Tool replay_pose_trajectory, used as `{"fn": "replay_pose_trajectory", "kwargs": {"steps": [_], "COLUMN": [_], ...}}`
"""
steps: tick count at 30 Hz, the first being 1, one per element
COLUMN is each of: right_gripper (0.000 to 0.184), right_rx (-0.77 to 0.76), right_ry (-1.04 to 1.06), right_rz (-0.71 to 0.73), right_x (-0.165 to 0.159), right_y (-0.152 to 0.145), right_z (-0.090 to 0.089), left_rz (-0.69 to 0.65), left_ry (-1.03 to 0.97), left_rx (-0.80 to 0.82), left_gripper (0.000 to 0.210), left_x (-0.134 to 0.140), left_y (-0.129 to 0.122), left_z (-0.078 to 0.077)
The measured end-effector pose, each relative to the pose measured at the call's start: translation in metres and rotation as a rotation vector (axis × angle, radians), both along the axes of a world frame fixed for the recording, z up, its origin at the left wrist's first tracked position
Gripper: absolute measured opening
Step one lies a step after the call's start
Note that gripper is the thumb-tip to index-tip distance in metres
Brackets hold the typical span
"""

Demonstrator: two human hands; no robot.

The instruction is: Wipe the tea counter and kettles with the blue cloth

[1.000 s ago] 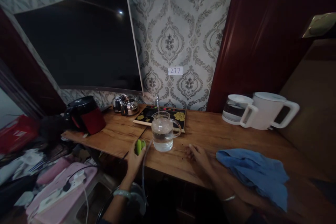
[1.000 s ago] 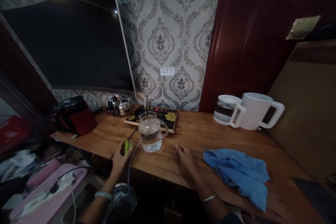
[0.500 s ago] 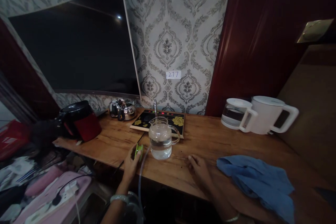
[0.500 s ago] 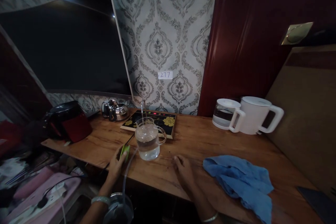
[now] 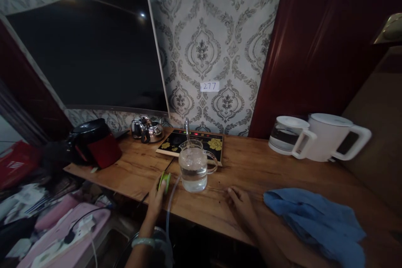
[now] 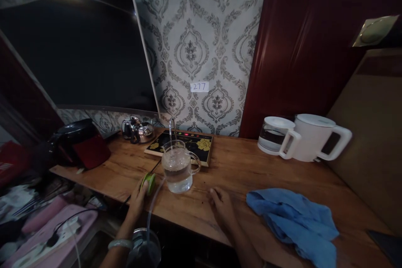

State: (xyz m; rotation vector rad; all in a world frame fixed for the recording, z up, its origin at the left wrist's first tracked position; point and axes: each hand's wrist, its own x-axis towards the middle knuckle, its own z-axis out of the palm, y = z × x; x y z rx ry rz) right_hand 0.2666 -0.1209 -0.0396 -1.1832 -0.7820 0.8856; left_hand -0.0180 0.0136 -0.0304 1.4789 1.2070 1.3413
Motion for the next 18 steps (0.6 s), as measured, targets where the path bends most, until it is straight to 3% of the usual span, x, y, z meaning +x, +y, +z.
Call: {"fn": "replay_pose_trajectory", "kwargs": {"steps": [11, 18], "right_gripper": [0.05, 0.048], "right_rx": [-0.013, -0.011], "right_ry": [-0.115, -0.086], "right_rz": [-0.004, 0.008], "right_x": [0.006, 0.003], "right_y": [0.002, -0.001], "right_z": [-0.011, -0.004], "left_rz": [-0.01, 0.0], "left_ry": [0.008, 0.027], "left_rx": [0.009, 0.026], "left_gripper": [0.073, 0.07], "left_x": [0.0, 0.0], "left_y": [-0.002, -0.003], "left_z": [-0.001, -0.001]}}
